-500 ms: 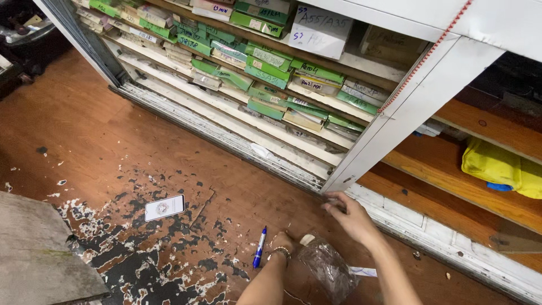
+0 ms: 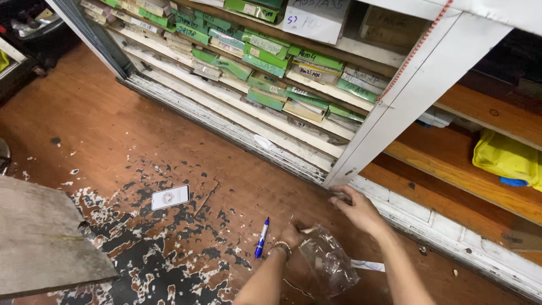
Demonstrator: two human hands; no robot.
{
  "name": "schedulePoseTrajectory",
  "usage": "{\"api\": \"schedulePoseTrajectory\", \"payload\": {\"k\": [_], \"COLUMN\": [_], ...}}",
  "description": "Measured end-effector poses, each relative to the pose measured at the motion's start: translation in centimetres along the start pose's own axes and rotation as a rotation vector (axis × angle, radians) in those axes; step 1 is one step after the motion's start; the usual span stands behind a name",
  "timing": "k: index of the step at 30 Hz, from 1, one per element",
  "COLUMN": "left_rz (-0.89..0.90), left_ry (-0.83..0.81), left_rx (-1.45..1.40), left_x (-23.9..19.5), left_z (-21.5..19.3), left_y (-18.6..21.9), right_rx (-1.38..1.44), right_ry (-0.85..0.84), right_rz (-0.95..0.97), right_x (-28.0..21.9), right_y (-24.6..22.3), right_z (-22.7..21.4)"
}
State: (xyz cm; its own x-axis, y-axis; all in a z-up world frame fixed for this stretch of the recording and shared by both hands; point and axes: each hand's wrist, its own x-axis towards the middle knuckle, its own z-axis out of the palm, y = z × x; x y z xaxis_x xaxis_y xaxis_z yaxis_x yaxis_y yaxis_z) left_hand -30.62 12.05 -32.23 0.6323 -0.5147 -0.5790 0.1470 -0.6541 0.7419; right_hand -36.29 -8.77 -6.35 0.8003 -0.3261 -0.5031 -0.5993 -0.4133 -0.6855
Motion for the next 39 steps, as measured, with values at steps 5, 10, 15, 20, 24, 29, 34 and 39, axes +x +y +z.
{"api": "schedulePoseTrajectory", "payload": {"k": [5, 10, 15, 20, 24, 29, 34, 39], "left_rz": [0.098, 0.078, 0.094, 0.213, 0.481, 0.536, 0.672, 0.818], "left_ry": [-0.055, -0.205, -0.335, -0.17, 0.004, 0.023, -0.002, -0.168], "left_rx": [-0.429, -0.921, -1.307, -0.928, -0.889, -0.815, -0.477, -0.194], "left_x": [-2.7, -14.5, -26.2, -32.3, -38.5, -49.6, -59.4, -63.6], "left_z": [-8.3, -18.9, -27.0, -33.8, -39.1, -45.5, -48.0, -45.8], "left_y": [5.9, 20.5, 35.2, 46.3, 54.0, 64.4, 74.6, 83.5], "right_rx": [-0.061, -0.127, -0.102, 0.006, 0.056, 0.078, 0.054, 0.425], "right_ry": [-0.026, -0.176, -0.121, -0.162, -0.165, -0.152, -0.046, -0.177], "right_rz": [0.109, 0.17, 0.064, -0.023, 0.001, -0.183, -0.501, -0.719], "right_x": [-2.4, -6.7, -13.7, -20.7, -26.4, -32.3, -38.8, -43.2], "right_y": [-2.7, -9.6, -20.0, -31.1, -37.8, -45.9, -54.3, -59.8], "right_z": [-2.6, -7.0, -14.7, -21.4, -25.7, -30.0, -35.1, -40.6]}}
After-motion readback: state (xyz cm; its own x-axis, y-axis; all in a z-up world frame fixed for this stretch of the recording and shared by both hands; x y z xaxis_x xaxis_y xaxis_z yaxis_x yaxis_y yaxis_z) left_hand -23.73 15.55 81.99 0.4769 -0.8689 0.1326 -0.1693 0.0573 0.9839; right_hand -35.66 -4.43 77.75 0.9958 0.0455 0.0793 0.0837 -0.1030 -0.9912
